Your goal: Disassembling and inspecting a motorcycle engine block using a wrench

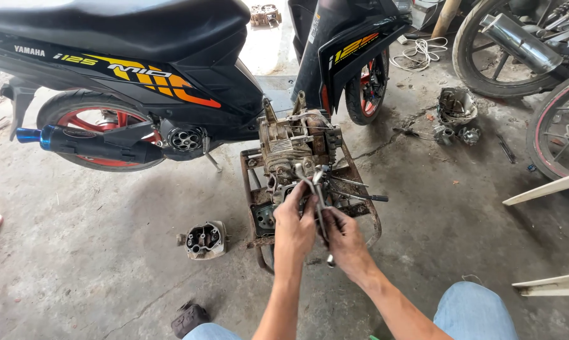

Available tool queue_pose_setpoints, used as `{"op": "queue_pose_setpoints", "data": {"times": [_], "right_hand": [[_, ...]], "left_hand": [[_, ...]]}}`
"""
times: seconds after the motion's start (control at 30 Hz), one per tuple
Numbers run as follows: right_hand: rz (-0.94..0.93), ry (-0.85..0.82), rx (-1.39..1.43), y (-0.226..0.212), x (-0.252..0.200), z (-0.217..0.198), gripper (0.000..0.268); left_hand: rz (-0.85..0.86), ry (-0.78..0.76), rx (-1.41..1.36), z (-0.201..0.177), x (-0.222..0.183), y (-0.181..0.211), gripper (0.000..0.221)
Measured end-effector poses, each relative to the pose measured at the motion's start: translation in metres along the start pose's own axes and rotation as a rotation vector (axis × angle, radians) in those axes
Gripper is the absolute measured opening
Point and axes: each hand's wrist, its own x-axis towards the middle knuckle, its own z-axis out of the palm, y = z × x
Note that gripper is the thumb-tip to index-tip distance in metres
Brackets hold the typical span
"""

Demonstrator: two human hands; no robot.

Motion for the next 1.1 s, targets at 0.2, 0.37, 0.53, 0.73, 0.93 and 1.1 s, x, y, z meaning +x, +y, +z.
{"op": "queue_pose_setpoints", "data": {"times": [0.2, 0.37, 0.53, 0.73, 0.93, 1.1], "right_hand": [[-0.08, 0.256, -0.49, -0.041, 0.019, -0.038, 0.031], [-0.128, 0.258, -0.716, -0.071, 0.071, -0.089, 0.025], [-0.144, 0.436, -0.774, -0.018, 0.112, -0.147, 0.023], [0.188, 0.397, -0.625, 0.086, 0.13, -0.152, 0.021], [0.453, 0.313, -0.849, 0.187, 0.197, -0.162, 0.031], [0.35, 0.223, -0.784, 0.103, 0.143, -0.13, 0.032]], "left_hand": [[0.097, 0.099, 0.466, -0.035, 0.044, 0.021, 0.072], [0.193, -0.147, 0.853, -0.014, 0.061, 0.006, 0.099], [0.182, -0.201, 1.015, -0.005, 0.069, -0.003, 0.097], [0.14, -0.258, 1.117, -0.004, 0.073, -0.007, 0.095], [0.14, -0.276, 1.051, -0.007, 0.076, -0.003, 0.094], [0.174, -0.284, 1.017, -0.006, 0.072, -0.009, 0.097]]}}
